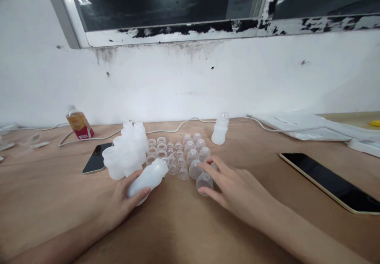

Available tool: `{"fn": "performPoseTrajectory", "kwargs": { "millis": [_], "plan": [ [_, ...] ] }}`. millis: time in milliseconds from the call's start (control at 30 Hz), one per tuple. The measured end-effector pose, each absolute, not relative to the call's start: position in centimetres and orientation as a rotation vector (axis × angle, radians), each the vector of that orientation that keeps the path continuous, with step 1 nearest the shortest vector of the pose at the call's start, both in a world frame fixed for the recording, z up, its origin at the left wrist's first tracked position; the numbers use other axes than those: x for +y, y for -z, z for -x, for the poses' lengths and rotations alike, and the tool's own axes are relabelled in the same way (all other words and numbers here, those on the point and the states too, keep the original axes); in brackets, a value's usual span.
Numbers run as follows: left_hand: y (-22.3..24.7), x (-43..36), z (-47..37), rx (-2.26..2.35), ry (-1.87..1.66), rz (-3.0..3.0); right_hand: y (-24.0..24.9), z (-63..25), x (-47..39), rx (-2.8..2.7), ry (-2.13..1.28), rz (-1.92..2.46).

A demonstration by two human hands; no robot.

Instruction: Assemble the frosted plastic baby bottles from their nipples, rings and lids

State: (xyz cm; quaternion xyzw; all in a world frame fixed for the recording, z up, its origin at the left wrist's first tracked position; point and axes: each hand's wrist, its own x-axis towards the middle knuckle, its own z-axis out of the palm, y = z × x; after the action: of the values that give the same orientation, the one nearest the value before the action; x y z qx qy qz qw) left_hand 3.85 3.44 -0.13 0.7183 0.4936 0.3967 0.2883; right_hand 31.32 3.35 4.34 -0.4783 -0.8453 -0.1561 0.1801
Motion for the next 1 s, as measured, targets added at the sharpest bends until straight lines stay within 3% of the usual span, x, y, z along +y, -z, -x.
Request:
{"fn": "performPoseTrajectory", "kwargs": {
  "millis": [200,400,667,1000],
  "plan": [
    [-0.1,3.6,-3.8,1.310,-1.030,-1.856,-1.2,-30.2,2.6,-2.521,0.307,1.336],
    [-0.3,3.6,-3.8,1.292,-1.041,-1.789,-1.9,-27.9,2.1,-2.525,0.021,1.285],
    [-0.2,3.4,-3.7,1.204,-1.021,-1.537,-2.2,-23.7,5.0,-1.419,-0.811,1.034],
    [-0.4,3.4,-3.9,1.104,-0.989,-1.401,1.2,-22.7,5.5,-1.263,-0.956,0.907]
  ]
}}
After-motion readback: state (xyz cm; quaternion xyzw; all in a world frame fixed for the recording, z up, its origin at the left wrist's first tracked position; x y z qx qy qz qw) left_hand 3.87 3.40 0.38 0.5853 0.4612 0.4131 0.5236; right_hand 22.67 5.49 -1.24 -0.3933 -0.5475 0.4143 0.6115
